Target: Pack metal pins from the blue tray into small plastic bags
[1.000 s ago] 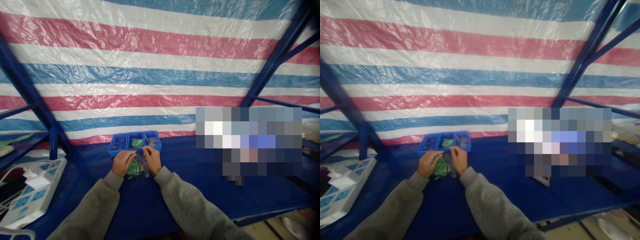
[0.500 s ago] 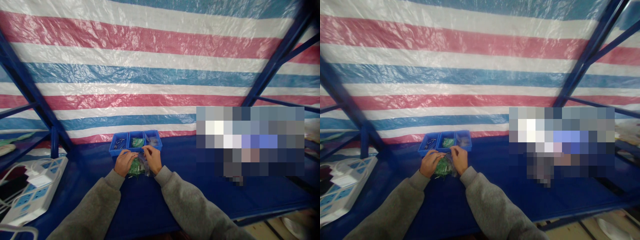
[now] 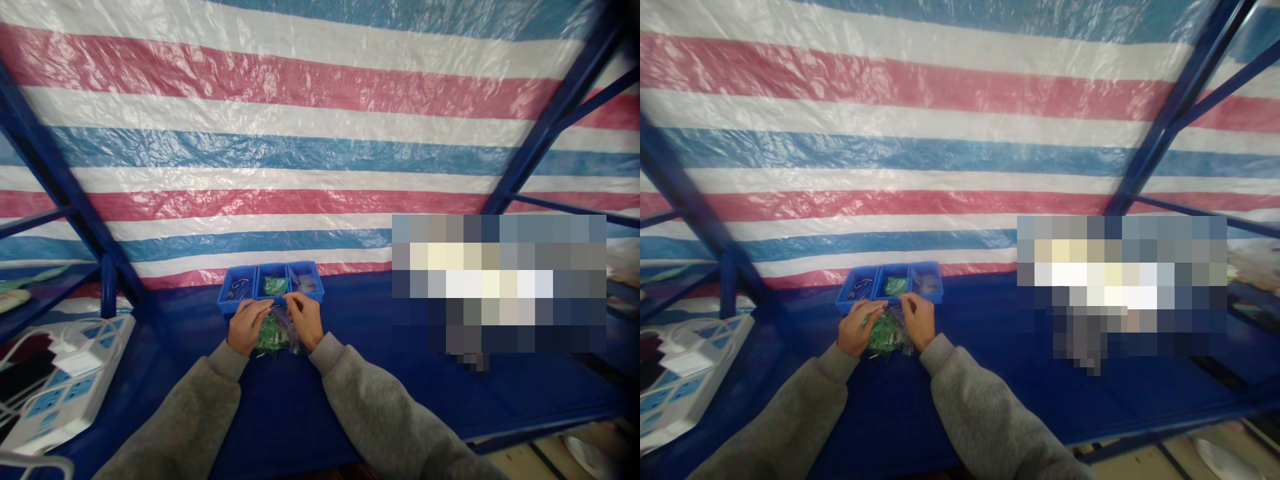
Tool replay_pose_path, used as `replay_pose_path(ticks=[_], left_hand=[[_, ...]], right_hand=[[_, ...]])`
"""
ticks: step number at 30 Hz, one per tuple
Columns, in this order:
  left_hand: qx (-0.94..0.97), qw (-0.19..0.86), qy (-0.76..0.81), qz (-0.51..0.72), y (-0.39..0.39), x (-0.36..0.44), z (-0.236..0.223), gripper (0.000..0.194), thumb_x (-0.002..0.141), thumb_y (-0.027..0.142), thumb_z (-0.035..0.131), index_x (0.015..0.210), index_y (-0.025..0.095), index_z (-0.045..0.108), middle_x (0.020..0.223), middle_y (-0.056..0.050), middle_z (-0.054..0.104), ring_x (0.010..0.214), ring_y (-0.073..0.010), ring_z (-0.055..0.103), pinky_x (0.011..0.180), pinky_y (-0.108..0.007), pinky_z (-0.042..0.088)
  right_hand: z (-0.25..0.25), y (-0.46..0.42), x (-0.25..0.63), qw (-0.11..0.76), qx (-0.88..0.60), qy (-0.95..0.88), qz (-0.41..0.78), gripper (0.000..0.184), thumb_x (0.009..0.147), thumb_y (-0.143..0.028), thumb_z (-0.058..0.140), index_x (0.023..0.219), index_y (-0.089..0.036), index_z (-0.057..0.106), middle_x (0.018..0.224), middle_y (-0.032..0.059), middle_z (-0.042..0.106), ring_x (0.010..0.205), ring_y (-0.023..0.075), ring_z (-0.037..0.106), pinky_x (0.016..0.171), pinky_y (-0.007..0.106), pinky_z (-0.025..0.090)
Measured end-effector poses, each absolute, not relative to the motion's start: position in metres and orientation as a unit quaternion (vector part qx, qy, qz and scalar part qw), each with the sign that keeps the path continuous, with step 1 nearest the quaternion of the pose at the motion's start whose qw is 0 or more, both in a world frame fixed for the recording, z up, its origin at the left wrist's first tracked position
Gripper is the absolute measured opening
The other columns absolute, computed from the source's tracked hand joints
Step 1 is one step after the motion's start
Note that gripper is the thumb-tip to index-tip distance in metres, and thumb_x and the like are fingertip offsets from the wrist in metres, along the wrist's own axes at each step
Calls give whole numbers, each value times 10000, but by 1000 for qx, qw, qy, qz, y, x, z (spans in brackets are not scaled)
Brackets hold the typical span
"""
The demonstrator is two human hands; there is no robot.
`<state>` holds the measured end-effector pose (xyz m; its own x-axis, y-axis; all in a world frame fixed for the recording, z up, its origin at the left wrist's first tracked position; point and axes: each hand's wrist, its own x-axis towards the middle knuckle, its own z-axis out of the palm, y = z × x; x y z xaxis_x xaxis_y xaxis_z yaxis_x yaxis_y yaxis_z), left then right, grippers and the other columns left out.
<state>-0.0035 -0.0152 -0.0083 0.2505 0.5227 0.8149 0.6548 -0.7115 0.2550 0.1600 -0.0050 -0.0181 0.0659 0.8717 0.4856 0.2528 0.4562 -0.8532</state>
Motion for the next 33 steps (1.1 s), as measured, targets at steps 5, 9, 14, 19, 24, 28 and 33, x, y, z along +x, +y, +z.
replay_pose_path(ticks=[5,9,14,19,24,28,33], left_hand=[[-794,77,-348,-492,-15,-3,-7,149,867,192,501,935,178,633,906,-50,709,879,-166,641,841,-327,476],[-792,101,-338,-499,-14,-4,-9,122,852,179,527,912,170,633,890,-54,700,885,-165,633,829,-321,483],[-785,133,-344,-498,-13,-7,-11,138,854,194,530,921,173,648,891,-61,676,891,-170,617,830,-323,482],[-792,148,-351,-477,-12,-9,-13,194,860,233,530,994,188,662,886,-67,662,822,-166,606,770,-310,477],[-803,136,-353,-461,-10,-11,-14,228,885,231,483,1033,186,651,871,-69,672,800,-166,597,758,-316,455],[-811,121,-364,-442,-10,-11,-13,233,893,209,460,1035,179,642,740,-43,668,692,-153,581,721,-317,439],[-784,70,-399,-470,-12,-10,-13,226,895,247,458,1007,170,639,661,-16,643,590,-122,574,657,-261,463]], right_hand=[[-18,-5,159,579,-446,-625,272,315,880,-358,414,834,-162,657,589,-2,579,537,124,541,550,214,423],[-18,-5,160,580,-445,-625,275,306,877,-358,425,826,-162,653,580,-12,563,545,119,535,558,206,415],[-17,-6,160,578,-445,-626,277,301,876,-352,426,831,-162,655,587,-11,565,548,114,527,559,201,409],[-18,-5,160,577,-445,-626,276,303,877,-350,422,841,-162,656,586,-10,567,551,117,534,564,204,412],[-18,-5,160,576,-447,-625,280,313,879,-349,413,850,-155,657,588,-5,571,551,119,537,562,207,416],[-18,-5,160,578,-447,-623,280,310,876,-347,419,844,-156,660,582,-6,568,542,118,533,558,207,415],[-17,-6,160,580,-446,-622,279,314,877,-350,416,841,-154,658,588,-3,572,547,121,533,559,208,413]])
